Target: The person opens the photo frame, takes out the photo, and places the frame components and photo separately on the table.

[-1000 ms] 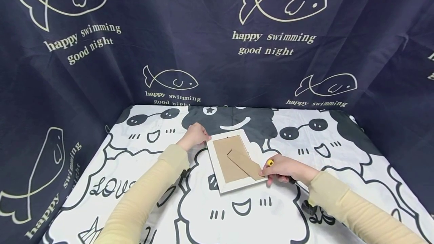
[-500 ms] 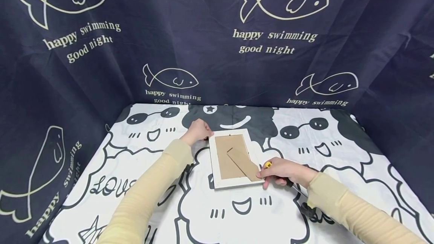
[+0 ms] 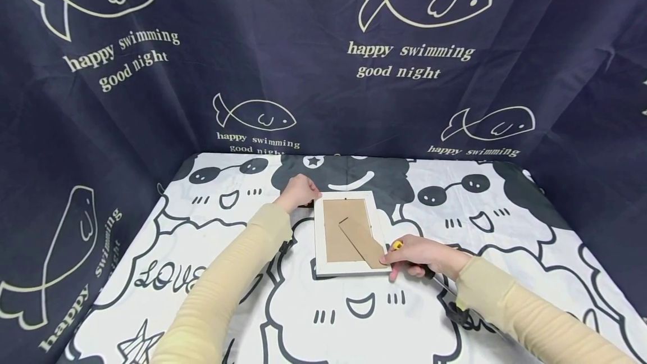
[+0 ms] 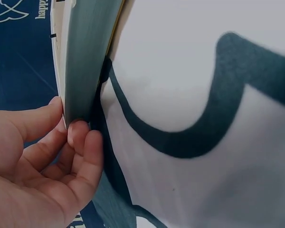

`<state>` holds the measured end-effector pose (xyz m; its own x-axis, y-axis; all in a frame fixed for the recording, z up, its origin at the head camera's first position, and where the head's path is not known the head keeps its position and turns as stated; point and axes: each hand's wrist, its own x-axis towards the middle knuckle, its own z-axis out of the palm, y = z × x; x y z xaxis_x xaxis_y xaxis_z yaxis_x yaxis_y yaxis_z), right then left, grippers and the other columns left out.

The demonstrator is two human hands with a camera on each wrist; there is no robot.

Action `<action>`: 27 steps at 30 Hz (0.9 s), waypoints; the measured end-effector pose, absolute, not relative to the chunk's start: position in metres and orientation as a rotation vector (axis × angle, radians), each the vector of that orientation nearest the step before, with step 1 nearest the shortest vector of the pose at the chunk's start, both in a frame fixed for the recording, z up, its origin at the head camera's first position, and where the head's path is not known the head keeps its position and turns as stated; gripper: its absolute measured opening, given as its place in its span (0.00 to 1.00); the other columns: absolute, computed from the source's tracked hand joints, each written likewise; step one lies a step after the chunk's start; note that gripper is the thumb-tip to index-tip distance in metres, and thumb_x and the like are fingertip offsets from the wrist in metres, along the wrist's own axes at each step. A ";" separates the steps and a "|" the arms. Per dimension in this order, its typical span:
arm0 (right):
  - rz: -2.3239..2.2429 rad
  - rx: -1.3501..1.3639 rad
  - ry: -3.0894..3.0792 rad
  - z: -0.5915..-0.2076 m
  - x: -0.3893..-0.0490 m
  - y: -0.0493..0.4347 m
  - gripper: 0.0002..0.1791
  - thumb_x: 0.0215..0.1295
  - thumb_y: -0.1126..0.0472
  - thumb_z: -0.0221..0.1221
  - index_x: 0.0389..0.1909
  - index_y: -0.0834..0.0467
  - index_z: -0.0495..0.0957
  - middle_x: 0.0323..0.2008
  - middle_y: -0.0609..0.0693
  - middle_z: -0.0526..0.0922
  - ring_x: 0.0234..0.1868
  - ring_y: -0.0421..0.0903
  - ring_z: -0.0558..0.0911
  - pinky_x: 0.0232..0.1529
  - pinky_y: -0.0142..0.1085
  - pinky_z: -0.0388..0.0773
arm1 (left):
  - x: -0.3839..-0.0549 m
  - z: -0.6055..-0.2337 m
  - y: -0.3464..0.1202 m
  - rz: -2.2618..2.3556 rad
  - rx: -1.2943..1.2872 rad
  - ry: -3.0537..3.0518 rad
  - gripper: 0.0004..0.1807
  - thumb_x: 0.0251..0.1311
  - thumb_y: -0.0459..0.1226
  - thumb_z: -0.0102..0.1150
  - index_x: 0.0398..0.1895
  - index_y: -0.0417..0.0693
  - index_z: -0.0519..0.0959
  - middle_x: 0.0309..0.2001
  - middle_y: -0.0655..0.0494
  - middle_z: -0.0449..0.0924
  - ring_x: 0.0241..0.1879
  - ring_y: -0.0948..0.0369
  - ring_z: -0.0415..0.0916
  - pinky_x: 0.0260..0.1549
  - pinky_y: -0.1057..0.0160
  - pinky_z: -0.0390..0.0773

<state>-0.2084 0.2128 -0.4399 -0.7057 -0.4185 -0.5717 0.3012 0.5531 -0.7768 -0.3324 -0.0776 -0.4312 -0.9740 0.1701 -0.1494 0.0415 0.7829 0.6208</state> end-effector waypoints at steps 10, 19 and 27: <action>-1.131 -0.088 2.078 -0.428 -0.218 0.210 0.18 0.56 0.50 0.64 0.21 0.61 0.75 0.17 0.52 0.83 0.07 0.35 0.57 0.09 0.27 0.54 | -0.319 -0.430 -0.079 1.014 0.118 2.758 0.13 0.59 0.39 0.61 0.42 0.39 0.81 0.34 0.49 0.84 0.27 0.62 0.80 0.33 0.64 0.78; -1.149 -0.099 2.257 -0.423 -0.253 0.218 0.14 0.59 0.57 0.61 0.32 0.66 0.75 0.20 0.52 0.83 0.08 0.36 0.60 0.11 0.28 0.57 | -0.295 -0.433 -0.085 1.085 0.132 2.626 0.22 0.58 0.38 0.62 0.52 0.33 0.75 0.24 0.50 0.82 0.22 0.61 0.80 0.30 0.66 0.77; -1.204 -0.028 2.267 -0.425 -0.279 0.221 0.13 0.60 0.59 0.60 0.39 0.65 0.77 0.23 0.51 0.84 0.10 0.36 0.61 0.14 0.29 0.58 | -0.282 -0.439 -0.086 1.112 0.170 2.572 0.25 0.58 0.38 0.62 0.54 0.30 0.73 0.22 0.51 0.82 0.21 0.62 0.80 0.25 0.67 0.78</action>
